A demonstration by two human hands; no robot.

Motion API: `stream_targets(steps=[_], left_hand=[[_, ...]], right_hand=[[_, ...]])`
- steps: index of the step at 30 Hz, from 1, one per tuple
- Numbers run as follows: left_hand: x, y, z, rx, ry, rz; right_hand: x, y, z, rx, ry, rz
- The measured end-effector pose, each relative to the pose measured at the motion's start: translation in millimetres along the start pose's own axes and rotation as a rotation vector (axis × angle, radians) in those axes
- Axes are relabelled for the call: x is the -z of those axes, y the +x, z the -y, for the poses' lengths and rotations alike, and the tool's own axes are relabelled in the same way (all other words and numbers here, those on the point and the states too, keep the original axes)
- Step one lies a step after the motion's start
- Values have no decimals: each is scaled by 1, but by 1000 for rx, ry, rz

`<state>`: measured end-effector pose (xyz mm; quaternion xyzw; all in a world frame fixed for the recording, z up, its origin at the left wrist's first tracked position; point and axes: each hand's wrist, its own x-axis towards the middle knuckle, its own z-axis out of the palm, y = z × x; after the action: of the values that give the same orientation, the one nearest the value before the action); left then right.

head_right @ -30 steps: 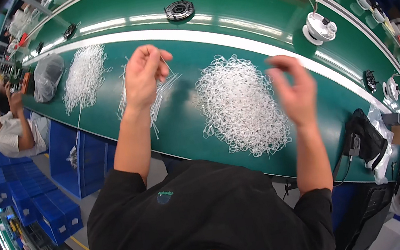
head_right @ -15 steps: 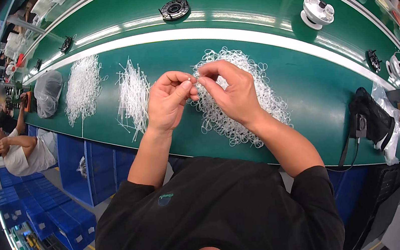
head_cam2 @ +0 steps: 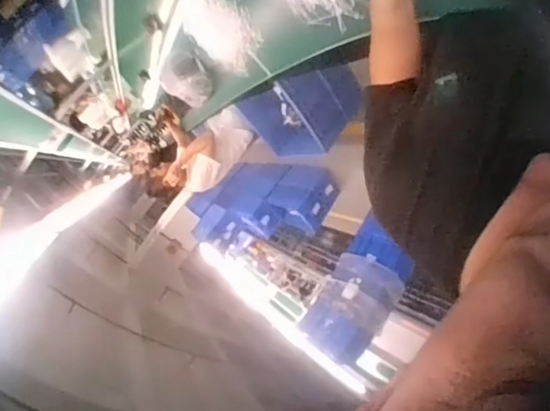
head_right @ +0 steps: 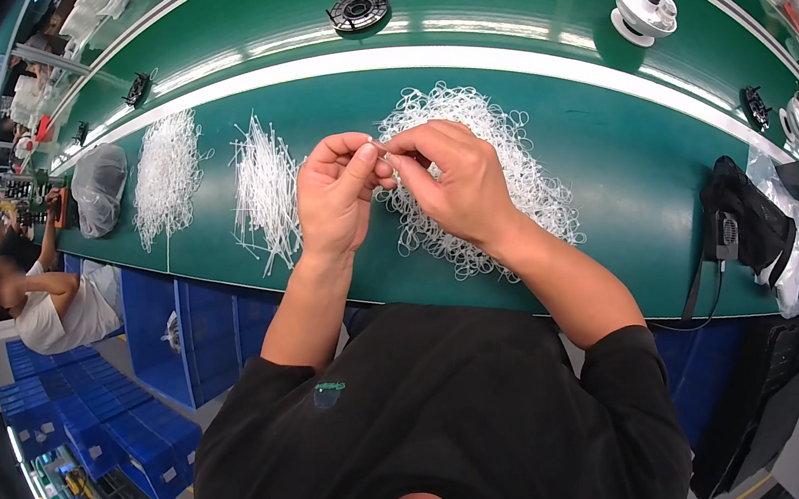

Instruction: The person assembles small white electronic components on a green workbench. They repeatedly pick up white zip ties and small black parts, insert the zip ties into the components, and place the assembled units onto a white circular holder.

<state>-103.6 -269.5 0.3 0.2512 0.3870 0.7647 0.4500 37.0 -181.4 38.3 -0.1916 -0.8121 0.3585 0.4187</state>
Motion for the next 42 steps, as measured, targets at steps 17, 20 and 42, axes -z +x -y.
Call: stream_targets(steps=[17, 20, 42], left_hand=[[-8, -6, 5, -27, 317, 43], [-2, -6, 0, -1, 448, 88], [143, 90, -60, 260, 1810, -371]], right_hand=[[4, -1, -1, -91, 49, 33], [5, -2, -1, -135, 37, 66], [42, 0, -25, -145, -203, 29]])
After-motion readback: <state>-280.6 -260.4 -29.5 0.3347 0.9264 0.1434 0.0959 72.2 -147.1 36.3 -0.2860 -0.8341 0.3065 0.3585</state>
